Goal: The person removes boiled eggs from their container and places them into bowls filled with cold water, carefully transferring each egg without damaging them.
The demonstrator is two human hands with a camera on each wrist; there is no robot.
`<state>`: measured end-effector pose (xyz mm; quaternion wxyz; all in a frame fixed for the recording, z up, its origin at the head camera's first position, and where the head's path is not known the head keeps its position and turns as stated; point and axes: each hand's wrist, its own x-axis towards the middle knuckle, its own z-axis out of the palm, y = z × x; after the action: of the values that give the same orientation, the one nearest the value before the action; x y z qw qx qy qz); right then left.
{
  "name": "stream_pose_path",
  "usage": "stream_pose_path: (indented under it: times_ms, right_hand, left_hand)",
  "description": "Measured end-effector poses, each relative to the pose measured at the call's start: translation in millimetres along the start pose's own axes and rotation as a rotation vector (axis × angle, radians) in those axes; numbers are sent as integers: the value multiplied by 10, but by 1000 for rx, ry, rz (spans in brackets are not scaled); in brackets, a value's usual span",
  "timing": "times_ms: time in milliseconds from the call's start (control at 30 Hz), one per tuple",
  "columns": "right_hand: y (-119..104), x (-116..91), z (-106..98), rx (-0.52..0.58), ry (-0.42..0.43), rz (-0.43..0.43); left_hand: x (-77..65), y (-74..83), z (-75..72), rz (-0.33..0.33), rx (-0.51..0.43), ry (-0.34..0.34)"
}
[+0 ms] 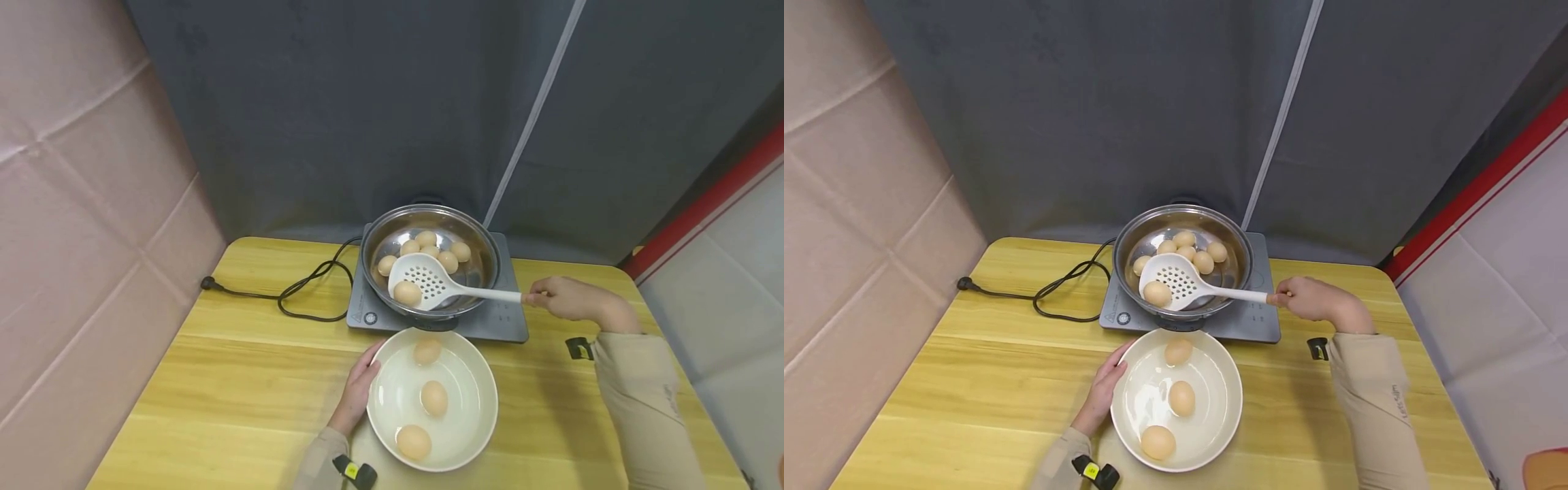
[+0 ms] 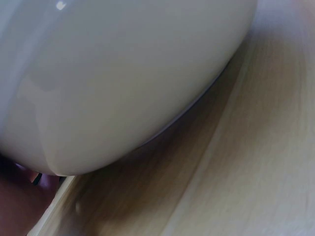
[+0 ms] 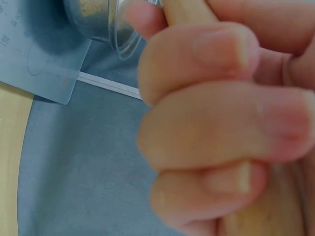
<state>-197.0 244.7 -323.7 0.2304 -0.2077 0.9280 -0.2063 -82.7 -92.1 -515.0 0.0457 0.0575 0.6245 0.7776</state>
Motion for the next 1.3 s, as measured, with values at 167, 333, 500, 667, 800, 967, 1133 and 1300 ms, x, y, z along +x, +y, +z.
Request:
stream_pose_path:
  times_ms: [167, 333, 500, 667, 800, 967, 1133, 1300]
  right_hand:
    - [-33, -44, -29, 32, -19, 46]
    - [-11, -76, -44, 11, -3, 30]
    - [-55, -149, -68, -11, 5, 16]
    - [-115, -241, -89, -9, 10, 27]
    - [-162, -327, -89, -36, 40, 16]
    - [-213, -436, -70, -97, 80, -20]
    - [-250, -535, -49, -112, 82, -21]
    - [-282, -638, -15, -131, 90, -5]
  left_hand:
    - [-1, 2, 3, -13, -8, 3]
    - [-5, 9, 3, -19, -5, 2]
    - [-9, 13, 3, -16, -2, 3]
    - [-8, 15, 3, -10, 6, 1]
    - [-2, 18, 5, -6, -3, -3]
    - [3, 28, 9, -12, -5, -3]
    - [3, 35, 5, -26, -1, 0]
    - [7, 21, 1, -13, -6, -3]
